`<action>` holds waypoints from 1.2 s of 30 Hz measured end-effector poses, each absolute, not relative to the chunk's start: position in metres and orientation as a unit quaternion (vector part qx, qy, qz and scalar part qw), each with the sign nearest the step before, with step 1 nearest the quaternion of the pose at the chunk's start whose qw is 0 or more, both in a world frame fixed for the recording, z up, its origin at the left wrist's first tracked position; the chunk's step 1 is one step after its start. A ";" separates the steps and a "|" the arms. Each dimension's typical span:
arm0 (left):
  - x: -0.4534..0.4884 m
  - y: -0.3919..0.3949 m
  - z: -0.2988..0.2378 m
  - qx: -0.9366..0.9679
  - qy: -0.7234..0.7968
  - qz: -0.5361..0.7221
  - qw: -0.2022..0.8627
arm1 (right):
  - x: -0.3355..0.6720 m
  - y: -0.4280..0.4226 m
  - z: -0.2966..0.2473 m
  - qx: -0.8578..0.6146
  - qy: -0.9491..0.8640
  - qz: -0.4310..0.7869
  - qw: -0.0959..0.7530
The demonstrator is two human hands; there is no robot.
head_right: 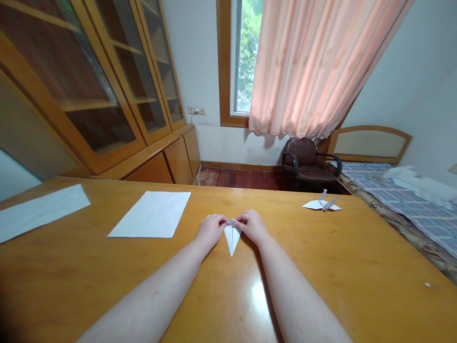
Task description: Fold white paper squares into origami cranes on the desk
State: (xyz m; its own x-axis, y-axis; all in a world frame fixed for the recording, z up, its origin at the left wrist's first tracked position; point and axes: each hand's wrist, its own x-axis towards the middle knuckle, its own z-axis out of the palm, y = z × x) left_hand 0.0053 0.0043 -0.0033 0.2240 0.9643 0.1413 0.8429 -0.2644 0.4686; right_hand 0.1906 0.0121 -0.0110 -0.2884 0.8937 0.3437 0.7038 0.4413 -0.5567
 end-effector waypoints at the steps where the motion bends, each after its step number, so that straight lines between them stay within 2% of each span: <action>1: 0.005 0.004 -0.002 0.767 0.592 0.200 0.148 | 0.190 0.012 -0.011 -0.501 -0.791 0.150 0.318; 8: 0.005 0.002 0.003 0.763 0.604 0.189 0.134 | 0.190 0.013 -0.010 -0.513 -0.789 0.141 0.306; 17: 0.006 0.002 0.004 0.769 0.587 0.188 0.167 | 0.193 0.009 -0.010 -0.514 -0.782 0.236 0.262; 24: 0.009 0.002 0.000 0.768 0.577 0.213 0.179 | 0.191 0.011 -0.010 -0.552 -0.756 0.194 0.294; 36: 0.009 0.004 -0.006 0.776 0.547 0.241 0.202 | 0.186 0.007 -0.003 -0.548 -0.750 0.200 0.312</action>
State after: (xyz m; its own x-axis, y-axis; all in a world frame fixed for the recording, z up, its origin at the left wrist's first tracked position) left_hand 0.0094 0.0041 -0.0062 0.2863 0.9457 0.1541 0.7512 -0.3214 0.5765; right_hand 0.1863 0.0072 -0.0028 -0.2038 0.9468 0.2490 0.6977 0.3189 -0.6415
